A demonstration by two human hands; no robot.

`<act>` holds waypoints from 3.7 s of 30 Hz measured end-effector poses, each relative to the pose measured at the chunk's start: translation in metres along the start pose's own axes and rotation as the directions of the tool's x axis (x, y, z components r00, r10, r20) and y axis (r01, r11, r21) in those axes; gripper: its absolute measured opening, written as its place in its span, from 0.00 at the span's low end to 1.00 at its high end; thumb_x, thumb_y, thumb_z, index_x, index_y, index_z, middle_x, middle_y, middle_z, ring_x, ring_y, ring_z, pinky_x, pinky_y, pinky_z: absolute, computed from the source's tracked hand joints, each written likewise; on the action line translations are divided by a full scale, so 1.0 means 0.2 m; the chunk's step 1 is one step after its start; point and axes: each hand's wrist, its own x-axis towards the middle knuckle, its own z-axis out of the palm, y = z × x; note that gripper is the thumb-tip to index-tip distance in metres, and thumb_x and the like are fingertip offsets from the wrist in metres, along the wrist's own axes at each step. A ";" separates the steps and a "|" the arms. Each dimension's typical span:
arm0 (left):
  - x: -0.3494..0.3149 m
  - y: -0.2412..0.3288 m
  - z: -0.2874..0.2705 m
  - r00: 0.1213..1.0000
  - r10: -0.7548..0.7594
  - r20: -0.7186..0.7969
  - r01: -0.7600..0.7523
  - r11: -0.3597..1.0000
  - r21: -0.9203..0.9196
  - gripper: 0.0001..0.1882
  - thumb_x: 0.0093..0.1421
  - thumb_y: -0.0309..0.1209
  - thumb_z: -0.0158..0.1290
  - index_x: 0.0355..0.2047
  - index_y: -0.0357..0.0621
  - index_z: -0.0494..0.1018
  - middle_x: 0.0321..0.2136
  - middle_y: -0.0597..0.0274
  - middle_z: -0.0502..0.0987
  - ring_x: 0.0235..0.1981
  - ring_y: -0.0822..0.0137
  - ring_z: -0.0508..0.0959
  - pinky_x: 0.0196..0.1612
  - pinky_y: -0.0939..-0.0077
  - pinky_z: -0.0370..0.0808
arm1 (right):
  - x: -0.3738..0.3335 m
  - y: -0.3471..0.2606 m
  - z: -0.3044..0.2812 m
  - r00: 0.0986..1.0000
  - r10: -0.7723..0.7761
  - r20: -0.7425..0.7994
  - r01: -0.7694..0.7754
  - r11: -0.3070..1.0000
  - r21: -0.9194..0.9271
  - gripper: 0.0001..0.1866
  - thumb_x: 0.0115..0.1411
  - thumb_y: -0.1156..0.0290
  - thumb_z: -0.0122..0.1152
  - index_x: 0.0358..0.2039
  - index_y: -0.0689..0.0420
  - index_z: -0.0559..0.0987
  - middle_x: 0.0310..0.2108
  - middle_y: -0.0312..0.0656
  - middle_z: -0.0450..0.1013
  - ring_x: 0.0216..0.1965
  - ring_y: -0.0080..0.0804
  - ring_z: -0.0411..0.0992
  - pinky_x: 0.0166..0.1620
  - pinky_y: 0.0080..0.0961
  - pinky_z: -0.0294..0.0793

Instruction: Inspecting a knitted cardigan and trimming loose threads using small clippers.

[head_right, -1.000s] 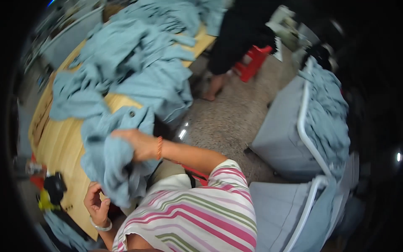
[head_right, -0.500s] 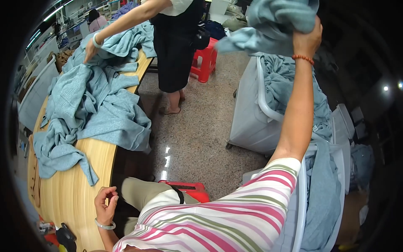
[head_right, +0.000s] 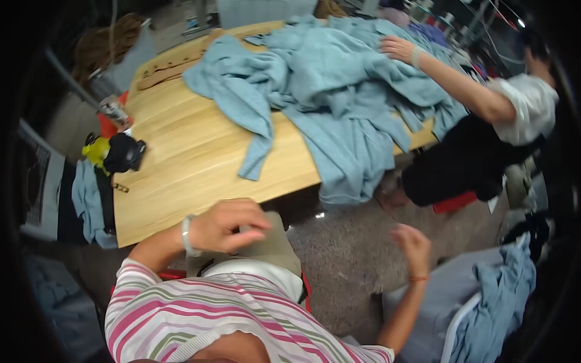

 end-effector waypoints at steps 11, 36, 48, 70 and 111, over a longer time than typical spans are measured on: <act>0.36 0.36 0.38 0.607 0.789 0.094 -0.780 0.569 0.261 0.09 0.47 0.36 0.49 0.20 0.43 0.70 0.22 0.63 0.70 0.28 0.65 0.70 0.34 0.70 0.64 | -0.09 -0.99 2.18 0.113 -0.407 0.906 -0.795 0.510 0.328 0.30 0.69 0.57 0.41 0.64 0.62 0.55 0.64 0.49 0.54 0.64 0.37 0.55 0.64 0.34 0.55; -0.25 -0.34 -0.50 0.973 0.107 -0.206 -0.032 0.942 0.334 0.07 0.54 0.29 0.58 0.31 0.40 0.75 0.24 0.64 0.72 0.25 0.66 0.72 0.28 0.74 0.68 | 1.56 -1.25 2.02 0.378 -0.919 0.111 0.836 0.287 -0.469 0.22 0.51 0.71 0.64 0.49 0.58 0.75 0.47 0.53 0.71 0.52 0.49 0.66 0.58 0.40 0.62; -0.47 -0.43 -0.71 0.765 -0.174 -0.620 0.418 0.866 0.274 0.05 0.52 0.23 0.57 0.31 0.38 0.76 0.28 0.54 0.76 0.28 0.56 0.76 0.32 0.69 0.72 | 0.94 -1.05 1.96 0.207 -0.587 0.783 0.937 0.350 0.014 0.22 0.41 0.77 0.62 0.42 0.53 0.78 0.35 0.42 0.70 0.38 0.45 0.71 0.40 0.36 0.72; -0.72 -0.87 -0.68 0.340 -0.710 -0.616 0.940 0.264 0.214 0.17 0.51 0.36 0.59 0.37 0.39 0.72 0.30 0.47 0.78 0.35 0.48 0.77 0.40 0.58 0.72 | 1.01 -0.62 1.43 0.619 -0.690 0.376 0.747 0.368 -0.554 0.13 0.41 0.86 0.51 0.26 0.53 0.74 0.30 0.43 0.70 0.33 0.46 0.68 0.36 0.39 0.68; -0.96 -0.22 -0.57 0.441 -0.711 -0.547 0.870 0.489 0.066 0.19 0.53 0.38 0.61 0.37 0.34 0.75 0.26 0.57 0.75 0.26 0.68 0.74 0.31 0.75 0.71 | 0.96 -0.85 1.30 0.848 -0.475 0.236 0.529 0.784 -0.325 0.20 0.53 0.73 0.60 0.48 0.60 0.75 0.45 0.49 0.73 0.45 0.40 0.71 0.47 0.28 0.69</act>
